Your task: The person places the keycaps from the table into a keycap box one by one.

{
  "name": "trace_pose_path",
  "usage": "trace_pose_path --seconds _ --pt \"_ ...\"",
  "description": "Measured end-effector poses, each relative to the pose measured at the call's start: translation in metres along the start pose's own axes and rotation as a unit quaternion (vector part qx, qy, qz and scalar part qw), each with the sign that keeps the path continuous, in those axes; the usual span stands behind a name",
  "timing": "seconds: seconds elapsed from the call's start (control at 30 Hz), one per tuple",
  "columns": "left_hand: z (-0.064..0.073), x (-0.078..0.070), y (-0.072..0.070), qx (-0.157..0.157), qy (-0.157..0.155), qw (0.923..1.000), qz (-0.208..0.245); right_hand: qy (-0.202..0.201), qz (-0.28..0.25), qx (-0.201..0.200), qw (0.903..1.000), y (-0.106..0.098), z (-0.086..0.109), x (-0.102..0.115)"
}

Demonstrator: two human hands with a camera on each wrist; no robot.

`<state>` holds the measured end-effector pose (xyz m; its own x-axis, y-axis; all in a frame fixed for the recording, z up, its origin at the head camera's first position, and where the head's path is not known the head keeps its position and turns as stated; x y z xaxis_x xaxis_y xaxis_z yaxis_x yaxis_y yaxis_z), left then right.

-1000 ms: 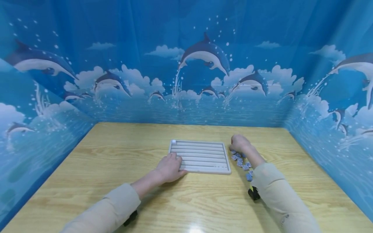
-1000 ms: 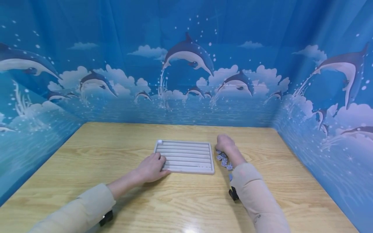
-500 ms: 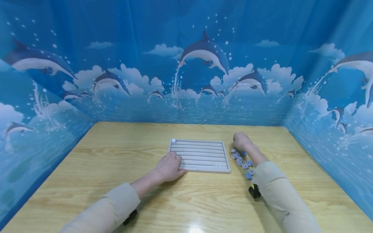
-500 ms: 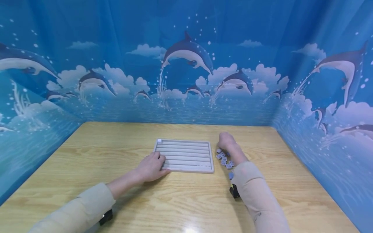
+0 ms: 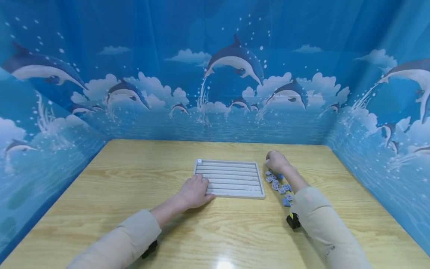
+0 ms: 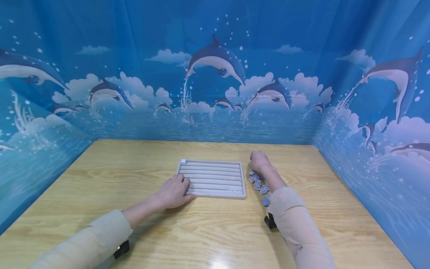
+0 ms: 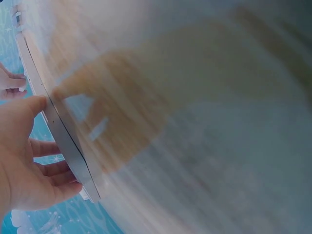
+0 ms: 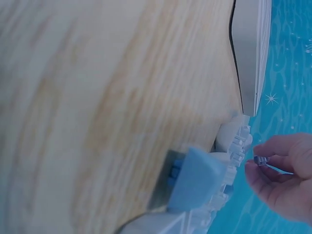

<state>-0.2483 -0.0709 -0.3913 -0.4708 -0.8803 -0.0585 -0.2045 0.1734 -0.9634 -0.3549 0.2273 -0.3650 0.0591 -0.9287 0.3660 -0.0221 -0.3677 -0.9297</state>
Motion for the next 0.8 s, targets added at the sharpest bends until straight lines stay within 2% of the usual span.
trace_pose_path --seconds 0.33,0.53,0.8 --pt "-0.001 0.001 0.001 0.004 -0.001 1.0 -0.004 -0.025 -0.02 -0.033 0.999 0.003 -0.001 0.001" --pt "-0.001 0.001 0.001 0.006 -0.002 1.0 -0.004 -0.06 -0.028 -0.06 0.996 0.004 0.0 0.006" --pt "-0.001 0.001 0.001 0.003 0.003 1.0 -0.002 -0.1 -0.04 -0.063 0.9922 0.004 0.003 0.014"
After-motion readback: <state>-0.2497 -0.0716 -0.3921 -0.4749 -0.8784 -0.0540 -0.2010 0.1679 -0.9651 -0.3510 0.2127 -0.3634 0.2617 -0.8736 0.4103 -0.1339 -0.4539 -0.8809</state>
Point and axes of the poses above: each hand's wrist, its own z-axis away from the middle knuckle, its own y-axis out of the palm, x = y × z, the point moved 2 cm from there along -z, towards the middle knuckle, and after that the axes turned 10 degrees about -x, right-handed, at the moved point
